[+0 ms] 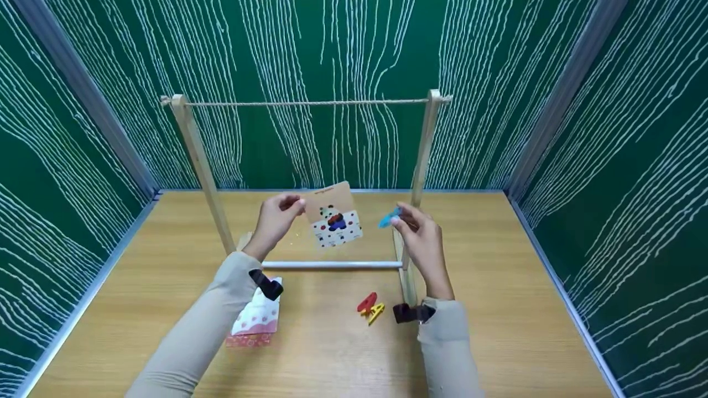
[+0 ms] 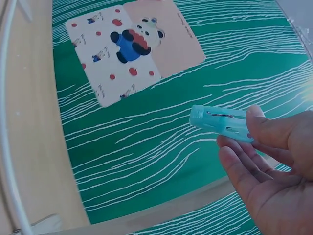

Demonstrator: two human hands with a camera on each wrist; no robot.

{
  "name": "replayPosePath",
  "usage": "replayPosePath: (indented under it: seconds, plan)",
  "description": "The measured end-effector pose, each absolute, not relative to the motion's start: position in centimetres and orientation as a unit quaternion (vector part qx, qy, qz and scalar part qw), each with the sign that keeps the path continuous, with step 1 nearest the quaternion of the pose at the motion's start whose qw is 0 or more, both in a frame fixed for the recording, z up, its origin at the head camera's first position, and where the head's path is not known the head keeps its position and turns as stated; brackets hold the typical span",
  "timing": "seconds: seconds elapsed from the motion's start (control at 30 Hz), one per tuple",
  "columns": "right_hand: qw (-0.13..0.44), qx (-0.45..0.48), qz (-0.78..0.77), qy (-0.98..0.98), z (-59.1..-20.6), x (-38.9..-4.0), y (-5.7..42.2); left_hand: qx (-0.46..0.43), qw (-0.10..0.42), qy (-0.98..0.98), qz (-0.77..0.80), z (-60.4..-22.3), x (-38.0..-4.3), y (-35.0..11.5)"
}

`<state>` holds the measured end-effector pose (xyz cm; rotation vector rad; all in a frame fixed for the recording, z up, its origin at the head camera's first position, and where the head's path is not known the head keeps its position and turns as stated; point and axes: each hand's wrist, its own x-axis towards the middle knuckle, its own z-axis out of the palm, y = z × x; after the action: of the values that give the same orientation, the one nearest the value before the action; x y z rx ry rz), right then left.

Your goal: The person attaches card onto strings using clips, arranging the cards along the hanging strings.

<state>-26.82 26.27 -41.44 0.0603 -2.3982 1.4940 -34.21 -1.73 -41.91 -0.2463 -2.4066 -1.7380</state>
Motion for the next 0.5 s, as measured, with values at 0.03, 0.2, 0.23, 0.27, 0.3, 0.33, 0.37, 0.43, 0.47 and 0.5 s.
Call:
replayPosePath:
  seconds: [0.03,0.2,0.23,0.27,0.3,0.33,0.37,0.43,0.47,0.5]
  plan:
    - [0.166,0.026,0.523,-0.836,-41.1,-26.9,26.2,-0.087,0.082,-0.805,-0.581,-41.7,-34.3,-1.6]
    - [0.214,0.05,0.532,-0.818,-39.8,-27.5,25.9,-0.105,0.088,-0.803,-0.58,-40.5,-34.8,-0.8]
    - [0.222,0.055,0.533,-0.815,-39.6,-27.6,25.8,-0.107,0.09,-0.802,-0.58,-40.2,-34.9,-0.7]
    - [0.228,0.058,0.534,-0.812,-39.4,-27.8,25.8,-0.11,0.091,-0.801,-0.581,-40.0,-35.0,-0.5]
    - [0.235,0.061,0.532,-0.811,-39.1,-27.9,25.7,-0.112,0.093,-0.801,-0.581,-39.8,-35.1,-0.4]
    - [0.239,0.062,0.532,-0.81,-38.9,-27.9,25.6,-0.113,0.091,-0.8,-0.583,-39.6,-35.1,-0.2]
    - [0.242,0.062,0.533,-0.808,-38.6,-28.0,25.6,-0.114,0.09,-0.799,-0.584,-39.3,-35.2,-0.1]
    - [0.249,0.063,0.538,-0.803,-38.0,-28.1,25.5,-0.117,0.091,-0.797,-0.586,-38.9,-35.2,0.2]
    - [0.252,0.063,0.541,-0.8,-37.7,-28.1,25.4,-0.119,0.093,-0.796,-0.586,-38.6,-35.2,0.4]
    - [0.255,0.065,0.545,-0.796,-37.3,-28.1,25.4,-0.121,0.094,-0.795,-0.587,-38.4,-35.2,0.5]
